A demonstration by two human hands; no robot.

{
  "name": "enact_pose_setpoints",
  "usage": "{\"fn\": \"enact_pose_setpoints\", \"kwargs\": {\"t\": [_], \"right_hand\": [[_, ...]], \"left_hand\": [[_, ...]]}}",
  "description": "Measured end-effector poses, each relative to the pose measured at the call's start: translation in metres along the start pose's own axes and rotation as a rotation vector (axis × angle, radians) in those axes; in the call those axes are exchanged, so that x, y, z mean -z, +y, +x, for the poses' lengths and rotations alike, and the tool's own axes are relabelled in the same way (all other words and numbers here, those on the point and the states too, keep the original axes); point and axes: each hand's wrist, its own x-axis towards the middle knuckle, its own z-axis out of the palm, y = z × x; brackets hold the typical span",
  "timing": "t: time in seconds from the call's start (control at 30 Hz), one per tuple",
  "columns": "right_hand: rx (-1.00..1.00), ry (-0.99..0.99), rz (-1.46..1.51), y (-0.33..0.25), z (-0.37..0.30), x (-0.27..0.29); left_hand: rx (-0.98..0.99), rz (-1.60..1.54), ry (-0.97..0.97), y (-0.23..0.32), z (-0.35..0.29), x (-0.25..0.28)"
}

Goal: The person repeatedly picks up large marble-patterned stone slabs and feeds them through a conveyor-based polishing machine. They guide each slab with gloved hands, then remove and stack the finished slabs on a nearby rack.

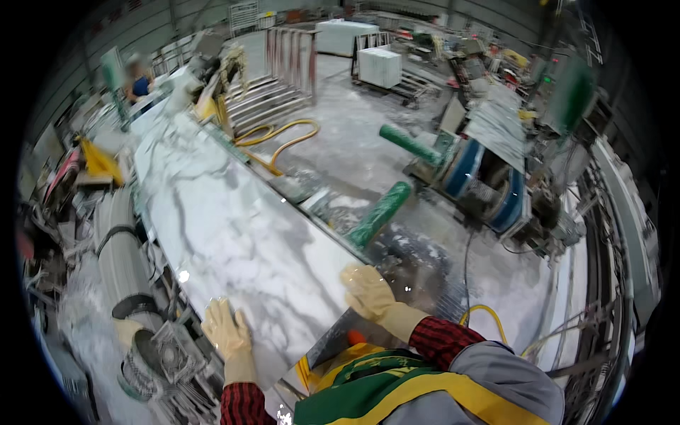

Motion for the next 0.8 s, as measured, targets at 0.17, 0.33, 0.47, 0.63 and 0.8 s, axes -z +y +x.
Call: {"fn": "enact_pose_setpoints", "kwargs": {"t": [0.17,0.33,0.47,0.63,0.8], "right_hand": [[0.017,0.083,0.005,-0.001,-0.008,0.003],[-0.018,0.038,0.029,-0.006,-0.011,0.006],[-0.01,0.052,0.008,-0.005,-0.016,0.004],[-0.026,0.018,0.016,-0.008,-0.018,0.011],[-0.019,0.034,-0.014,-0.01,-0.022,0.009]], "left_hand": [[-0.026,0.005,-0.018,-0.004,0.0,-0.012],[-0.014,0.03,-0.001,-0.012,-0.004,-0.023],[-0.032,0.026,0.004,-0.014,-0.007,-0.026],[-0.008,0.019,-0.013,-0.01,-0.01,-0.023],[-0.002,0.003,-0.036,-0.007,-0.014,-0.016]]}}
